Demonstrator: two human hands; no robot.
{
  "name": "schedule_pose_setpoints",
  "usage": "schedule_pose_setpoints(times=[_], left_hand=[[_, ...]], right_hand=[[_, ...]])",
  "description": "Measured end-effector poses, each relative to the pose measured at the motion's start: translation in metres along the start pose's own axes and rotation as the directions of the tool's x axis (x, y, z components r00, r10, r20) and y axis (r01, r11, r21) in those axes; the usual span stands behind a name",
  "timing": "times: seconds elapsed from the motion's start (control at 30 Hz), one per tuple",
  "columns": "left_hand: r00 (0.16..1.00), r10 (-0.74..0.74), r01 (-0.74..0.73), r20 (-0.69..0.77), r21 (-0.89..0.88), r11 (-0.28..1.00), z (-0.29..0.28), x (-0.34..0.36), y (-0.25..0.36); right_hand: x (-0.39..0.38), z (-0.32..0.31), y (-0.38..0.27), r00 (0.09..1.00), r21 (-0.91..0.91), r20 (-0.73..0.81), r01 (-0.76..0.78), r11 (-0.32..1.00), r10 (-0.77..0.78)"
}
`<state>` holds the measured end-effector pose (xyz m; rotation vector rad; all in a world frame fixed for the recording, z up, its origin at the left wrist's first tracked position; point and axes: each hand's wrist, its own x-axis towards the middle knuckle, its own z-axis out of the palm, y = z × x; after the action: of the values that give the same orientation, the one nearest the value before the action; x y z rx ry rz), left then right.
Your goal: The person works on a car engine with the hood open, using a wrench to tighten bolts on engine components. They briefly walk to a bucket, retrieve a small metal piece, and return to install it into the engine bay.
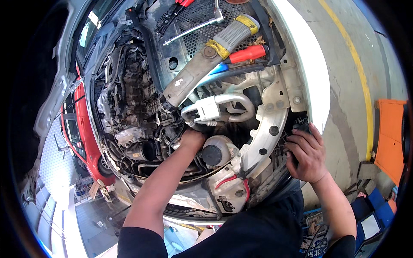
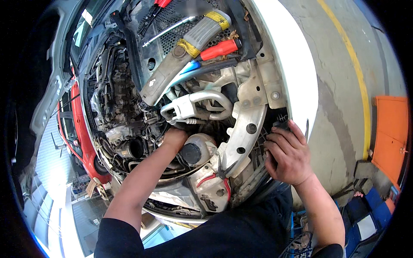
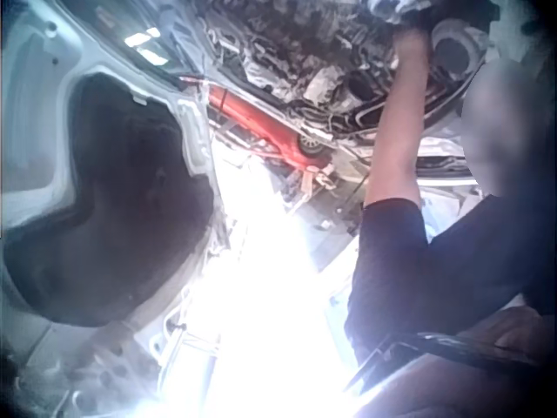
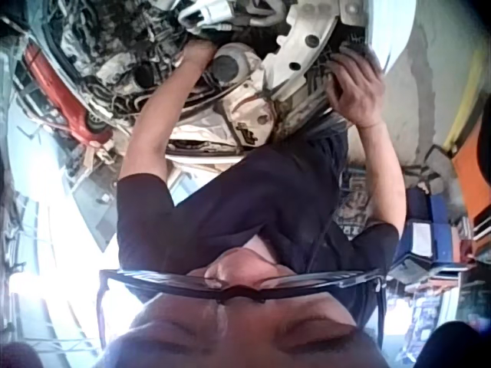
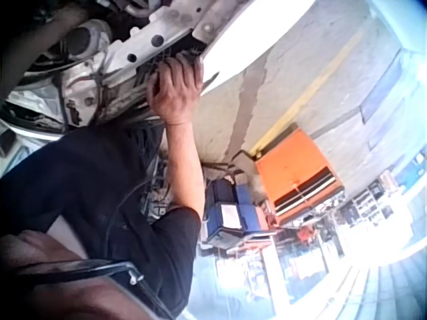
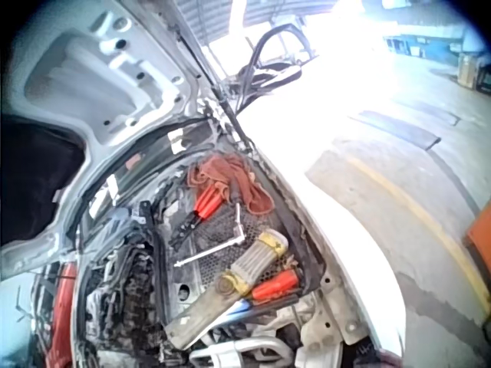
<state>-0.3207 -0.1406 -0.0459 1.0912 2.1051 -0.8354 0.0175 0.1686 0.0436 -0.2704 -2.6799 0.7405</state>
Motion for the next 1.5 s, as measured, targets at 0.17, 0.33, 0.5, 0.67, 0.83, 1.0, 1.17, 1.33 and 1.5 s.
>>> schedule_pose_setpoints(times=[0.17,0.33,0.5,0.67,0.83,1.0,1.17,1.33,1.5], left_hand=[[0.977,-0.063,0.005,-0.202,-0.274,0.962,0.095,0.051,-0.039],[0.986,-0.096,0.059,-0.135,-0.254,0.966,0.045,0.061,-0.011],[0.986,-0.116,0.087,-0.116,-0.224,0.971,0.036,0.054,-0.007],[0.985,-0.137,0.113,-0.101,-0.214,0.970,0.039,0.050,-0.008],[0.985,-0.149,0.130,-0.088,-0.197,0.972,0.038,0.048,-0.010],[0.987,-0.136,0.121,-0.084,-0.161,0.980,0.037,0.046,-0.008],[0.983,-0.179,0.168,-0.044,-0.182,0.969,0.034,0.040,-0.006],[0.973,-0.228,0.220,-0.014,-0.208,0.953,0.037,0.034,-0.018],[0.988,-0.142,0.120,-0.062,-0.269,0.956,-0.015,0.011,0.018]], right_hand=[[0.006,-0.002,-0.005,1.000,0.053,-0.016,0.025,0.998,-0.024],[-0.002,-0.002,0.001,1.000,0.038,-0.025,0.009,0.999,-0.008],[-0.002,-0.006,0.002,1.000,0.050,-0.020,0.004,0.999,-0.003],[-0.002,-0.004,0.003,0.999,0.056,-0.032,0.031,0.998,-0.029],[-0.003,-0.004,0.004,0.998,0.060,-0.038,0.042,0.997,-0.040],[-0.005,-0.006,0.006,0.998,0.071,-0.055,0.046,0.996,-0.042],[-0.007,-0.009,0.007,0.996,0.050,-0.074,0.054,0.997,-0.051],[-0.002,-0.006,0.003,0.993,0.097,-0.099,0.069,0.993,-0.059],[-0.010,-0.012,0.009,0.993,0.097,-0.101,0.063,0.993,-0.053]])
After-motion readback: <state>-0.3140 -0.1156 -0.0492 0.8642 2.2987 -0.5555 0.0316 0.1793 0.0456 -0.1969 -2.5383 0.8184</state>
